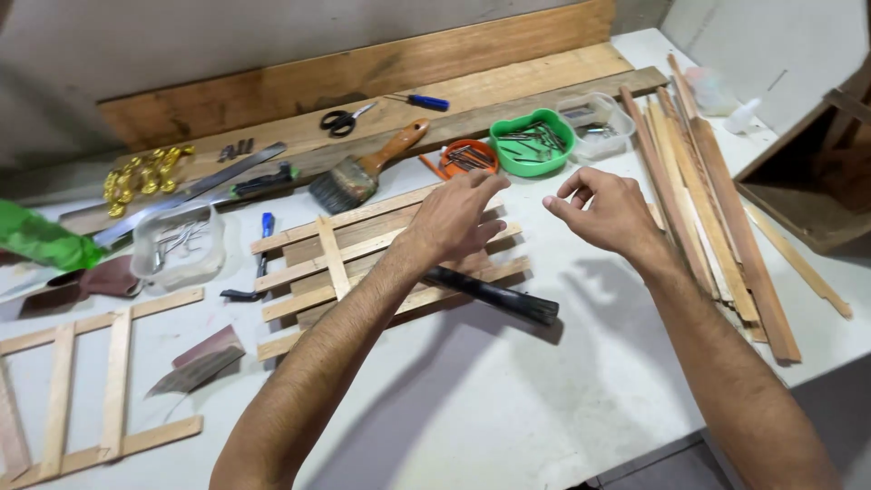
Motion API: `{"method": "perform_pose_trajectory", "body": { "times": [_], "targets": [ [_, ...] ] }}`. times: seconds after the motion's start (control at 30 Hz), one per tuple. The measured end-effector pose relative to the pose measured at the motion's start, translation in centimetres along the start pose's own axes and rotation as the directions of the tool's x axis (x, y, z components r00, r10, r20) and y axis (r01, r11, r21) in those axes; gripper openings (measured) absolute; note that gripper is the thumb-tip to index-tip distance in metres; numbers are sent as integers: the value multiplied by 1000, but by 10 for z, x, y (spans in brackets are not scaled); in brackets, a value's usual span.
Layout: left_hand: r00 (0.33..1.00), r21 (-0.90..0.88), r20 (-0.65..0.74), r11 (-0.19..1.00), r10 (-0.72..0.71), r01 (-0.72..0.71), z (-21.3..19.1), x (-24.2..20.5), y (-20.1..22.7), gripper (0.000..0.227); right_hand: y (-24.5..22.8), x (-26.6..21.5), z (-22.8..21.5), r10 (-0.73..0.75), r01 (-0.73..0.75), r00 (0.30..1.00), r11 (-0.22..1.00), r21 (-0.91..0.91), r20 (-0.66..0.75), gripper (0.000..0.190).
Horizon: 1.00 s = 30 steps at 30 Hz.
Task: The user is building a wooden structure using thin wooden planks, glue, nails, and a hammer.
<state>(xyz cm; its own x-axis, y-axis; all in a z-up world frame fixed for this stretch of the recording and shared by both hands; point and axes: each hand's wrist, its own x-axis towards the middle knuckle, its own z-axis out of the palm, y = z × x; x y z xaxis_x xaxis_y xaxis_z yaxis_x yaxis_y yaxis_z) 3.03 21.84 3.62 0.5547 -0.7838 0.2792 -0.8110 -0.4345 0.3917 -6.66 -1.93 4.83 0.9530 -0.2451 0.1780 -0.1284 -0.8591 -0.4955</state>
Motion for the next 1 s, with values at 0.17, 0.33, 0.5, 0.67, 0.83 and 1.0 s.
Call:
{"method": "perform_pose_trajectory", "body": {
  "times": [0.17, 0.33, 0.5, 0.67, 0.83, 1.0],
  "targets": [
    [993, 56, -55, 992, -108, 111, -35, -53, -32, 57, -61, 1, 54, -247, 251, 942, 968, 14, 225, 41],
    [975, 129, -93, 969, -200, 211, -55, -108, -70, 57, -108, -6, 102, -324, 403, 872, 900, -163, 367, 51],
    [938, 116, -94, 932, -333, 343, -79, -156, -91, 52, -119, -1, 125, -246, 428, 782, 880, -206, 573, 49],
    [905, 114, -129, 900, -406, 420, -91, -186, -117, 46, -111, 2, 142, -233, 445, 792, 853, -274, 564, 45],
    [883, 111, -172, 882, -437, 459, -101, -211, -129, 41, -110, 7, 150, -286, 483, 817, 815, -321, 501, 39],
    [877, 105, -86, 871, -473, 480, -79, -216, -131, 35, -145, 7, 130, -565, 577, 803, 817, -12, 190, 36]
  ]
}}
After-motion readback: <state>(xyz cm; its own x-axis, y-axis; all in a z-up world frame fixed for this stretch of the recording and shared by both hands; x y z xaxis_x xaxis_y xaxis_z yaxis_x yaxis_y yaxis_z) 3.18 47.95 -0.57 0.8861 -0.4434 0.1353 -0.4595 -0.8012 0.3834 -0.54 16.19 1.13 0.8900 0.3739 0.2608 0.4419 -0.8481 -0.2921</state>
